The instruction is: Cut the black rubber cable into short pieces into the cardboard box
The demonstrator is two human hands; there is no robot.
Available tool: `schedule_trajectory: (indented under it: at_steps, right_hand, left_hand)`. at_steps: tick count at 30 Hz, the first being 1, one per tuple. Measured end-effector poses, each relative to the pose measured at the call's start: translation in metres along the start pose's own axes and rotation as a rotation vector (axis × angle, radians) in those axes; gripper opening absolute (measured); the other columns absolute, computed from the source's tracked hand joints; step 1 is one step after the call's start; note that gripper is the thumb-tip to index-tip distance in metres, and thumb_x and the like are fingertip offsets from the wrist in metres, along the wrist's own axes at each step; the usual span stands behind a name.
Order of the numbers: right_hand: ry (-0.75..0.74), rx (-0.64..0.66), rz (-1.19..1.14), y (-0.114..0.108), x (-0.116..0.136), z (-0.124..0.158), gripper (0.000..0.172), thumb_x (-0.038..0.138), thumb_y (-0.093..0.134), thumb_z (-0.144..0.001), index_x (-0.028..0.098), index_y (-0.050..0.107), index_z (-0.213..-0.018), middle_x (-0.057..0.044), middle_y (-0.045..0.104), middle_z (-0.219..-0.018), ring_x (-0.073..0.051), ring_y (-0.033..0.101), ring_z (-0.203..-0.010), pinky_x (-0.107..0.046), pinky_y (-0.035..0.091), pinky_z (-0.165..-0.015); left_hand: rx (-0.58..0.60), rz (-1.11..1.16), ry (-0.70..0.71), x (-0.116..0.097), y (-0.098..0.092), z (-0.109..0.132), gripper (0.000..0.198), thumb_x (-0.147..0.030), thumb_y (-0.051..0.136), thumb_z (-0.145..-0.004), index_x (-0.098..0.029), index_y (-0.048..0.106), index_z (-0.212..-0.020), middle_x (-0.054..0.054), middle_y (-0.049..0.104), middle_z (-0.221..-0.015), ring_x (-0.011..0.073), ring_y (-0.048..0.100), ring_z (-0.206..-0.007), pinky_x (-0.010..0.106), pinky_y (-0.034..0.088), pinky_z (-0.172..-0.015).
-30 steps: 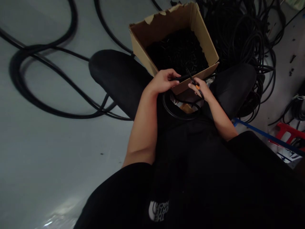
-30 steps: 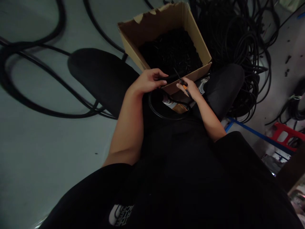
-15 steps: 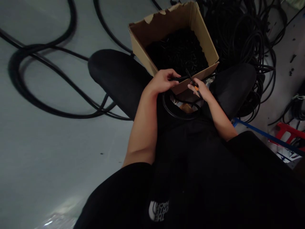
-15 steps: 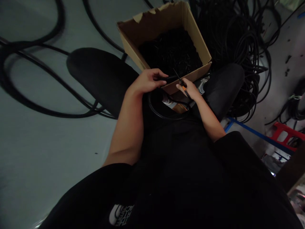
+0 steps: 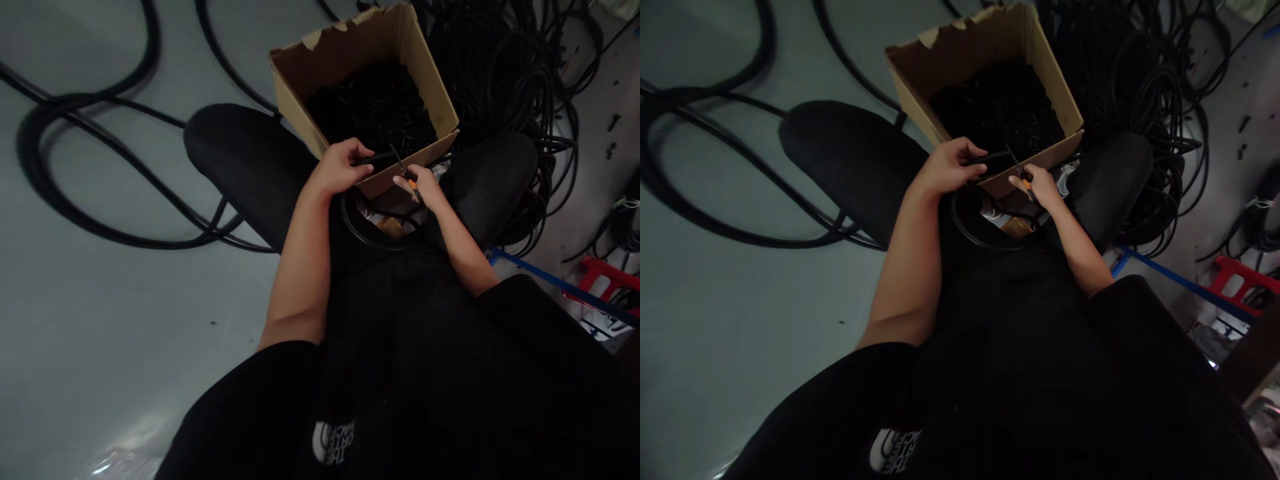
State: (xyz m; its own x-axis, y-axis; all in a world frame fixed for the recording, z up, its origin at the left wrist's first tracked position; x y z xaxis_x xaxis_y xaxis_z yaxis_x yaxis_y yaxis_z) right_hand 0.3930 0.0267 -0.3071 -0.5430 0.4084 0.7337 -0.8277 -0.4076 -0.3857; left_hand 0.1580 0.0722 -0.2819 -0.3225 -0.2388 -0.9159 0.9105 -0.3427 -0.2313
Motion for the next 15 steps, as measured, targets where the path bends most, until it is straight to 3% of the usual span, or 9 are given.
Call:
schedule_trajectory:
  at_steps: [6, 11, 15]
  right_hand:
    - [0.048, 0.061, -0.149, 0.013, 0.01, 0.007, 0.051, 0.072, 0.097, -0.11, 0.028, 0.074, -0.12, -0.005, 0.076, -0.112, -0.024, 0.081, -0.096, -0.041, 0.08, -0.092]
    - [0.01, 0.131, -0.22, 0.022, 0.029, 0.015, 0.045, 0.063, 0.1, -0.107, 0.028, 0.075, -0.119, -0.01, 0.079, -0.126, -0.028, 0.079, -0.113, -0.045, 0.082, -0.105]
    - [0.013, 0.123, -0.198, 0.023, 0.033, 0.016, 0.041, 0.058, 0.1, -0.107, 0.028, 0.075, -0.119, -0.011, 0.08, -0.129, -0.031, 0.08, -0.126, -0.047, 0.081, -0.111]
  left_hand:
    - [0.025, 0.125, -0.001, 0.008, 0.006, -0.001, 0.054, -0.044, 0.106, -0.084, -0.028, 0.074, -0.124, 0.003, 0.076, -0.098, 0.0285, 0.082, -0.096, 0.039, 0.07, -0.084]
    - [0.068, 0.119, -0.075, 0.031, 0.013, -0.006, 0.056, -0.05, 0.11, -0.087, -0.027, 0.071, -0.121, 0.005, 0.08, -0.1, 0.0275, 0.082, -0.089, 0.038, 0.068, -0.08]
    - [0.138, 0.162, -0.069, 0.028, 0.025, -0.005, 0.05, -0.044, 0.108, -0.087, -0.025, 0.07, -0.116, 0.007, 0.084, -0.103, 0.0308, 0.085, -0.096, 0.043, 0.072, -0.084]
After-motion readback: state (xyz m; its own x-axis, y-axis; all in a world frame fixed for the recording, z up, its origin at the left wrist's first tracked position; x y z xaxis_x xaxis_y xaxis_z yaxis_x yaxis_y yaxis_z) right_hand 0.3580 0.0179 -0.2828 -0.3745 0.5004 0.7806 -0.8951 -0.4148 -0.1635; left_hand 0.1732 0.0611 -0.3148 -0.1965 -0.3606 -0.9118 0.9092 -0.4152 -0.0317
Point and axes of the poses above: each hand's wrist, its own z-axis away from the middle knuckle, its own y-axis out of the palm, x = y × z, the point moved 10 cm from there along -z, towards the middle knuckle
